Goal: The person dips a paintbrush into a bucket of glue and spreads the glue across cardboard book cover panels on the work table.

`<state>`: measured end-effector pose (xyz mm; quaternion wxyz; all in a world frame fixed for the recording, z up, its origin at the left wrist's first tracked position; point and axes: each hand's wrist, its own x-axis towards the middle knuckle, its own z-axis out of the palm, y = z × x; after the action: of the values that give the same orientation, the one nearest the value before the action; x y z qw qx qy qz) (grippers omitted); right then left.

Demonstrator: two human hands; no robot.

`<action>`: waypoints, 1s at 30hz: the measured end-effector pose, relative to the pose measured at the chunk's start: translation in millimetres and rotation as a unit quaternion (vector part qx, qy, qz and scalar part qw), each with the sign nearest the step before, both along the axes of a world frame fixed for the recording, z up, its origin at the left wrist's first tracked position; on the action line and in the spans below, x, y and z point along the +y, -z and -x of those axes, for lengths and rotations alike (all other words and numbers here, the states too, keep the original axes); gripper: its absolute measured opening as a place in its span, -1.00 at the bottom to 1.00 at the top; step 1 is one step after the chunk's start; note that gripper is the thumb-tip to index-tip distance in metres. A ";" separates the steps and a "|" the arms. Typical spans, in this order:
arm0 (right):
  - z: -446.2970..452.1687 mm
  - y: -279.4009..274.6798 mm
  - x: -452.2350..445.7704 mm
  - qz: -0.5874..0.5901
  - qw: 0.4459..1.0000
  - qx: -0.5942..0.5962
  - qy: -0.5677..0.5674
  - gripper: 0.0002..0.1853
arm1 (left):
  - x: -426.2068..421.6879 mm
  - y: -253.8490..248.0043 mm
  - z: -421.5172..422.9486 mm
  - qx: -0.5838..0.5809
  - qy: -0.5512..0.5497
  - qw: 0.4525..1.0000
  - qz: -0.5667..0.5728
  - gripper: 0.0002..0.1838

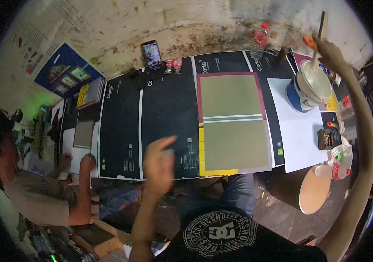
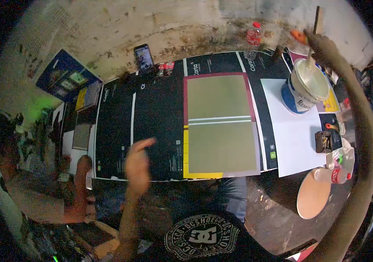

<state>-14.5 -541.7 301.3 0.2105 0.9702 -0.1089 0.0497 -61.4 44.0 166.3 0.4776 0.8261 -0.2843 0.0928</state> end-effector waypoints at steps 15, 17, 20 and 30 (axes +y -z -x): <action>-15.6 167.0 211.8 -0.560 0.816 -0.143 -0.019 -0.75 | -51.4 34.9 9.8 0.022 0.072 0.939 -0.336 -0.48; -12.2 159.4 178.4 -0.555 0.808 -0.194 -0.044 -0.77 | -46.9 43.4 9.6 0.016 0.067 0.946 -0.316 -0.51; -17.1 125.2 183.3 -0.410 0.881 -0.194 -0.133 -0.86 | -43.8 44.5 4.4 0.029 0.084 0.943 -0.320 -0.54; -20.7 61.8 208.9 -0.234 0.851 0.272 -0.385 -0.81 | -37.3 43.4 1.2 0.055 0.096 0.942 -0.316 -0.56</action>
<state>6.2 -332.9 239.4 -0.0376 0.9299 0.3262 -0.1658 -62.7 6.7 122.9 0.2139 0.9071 -0.3502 -0.0932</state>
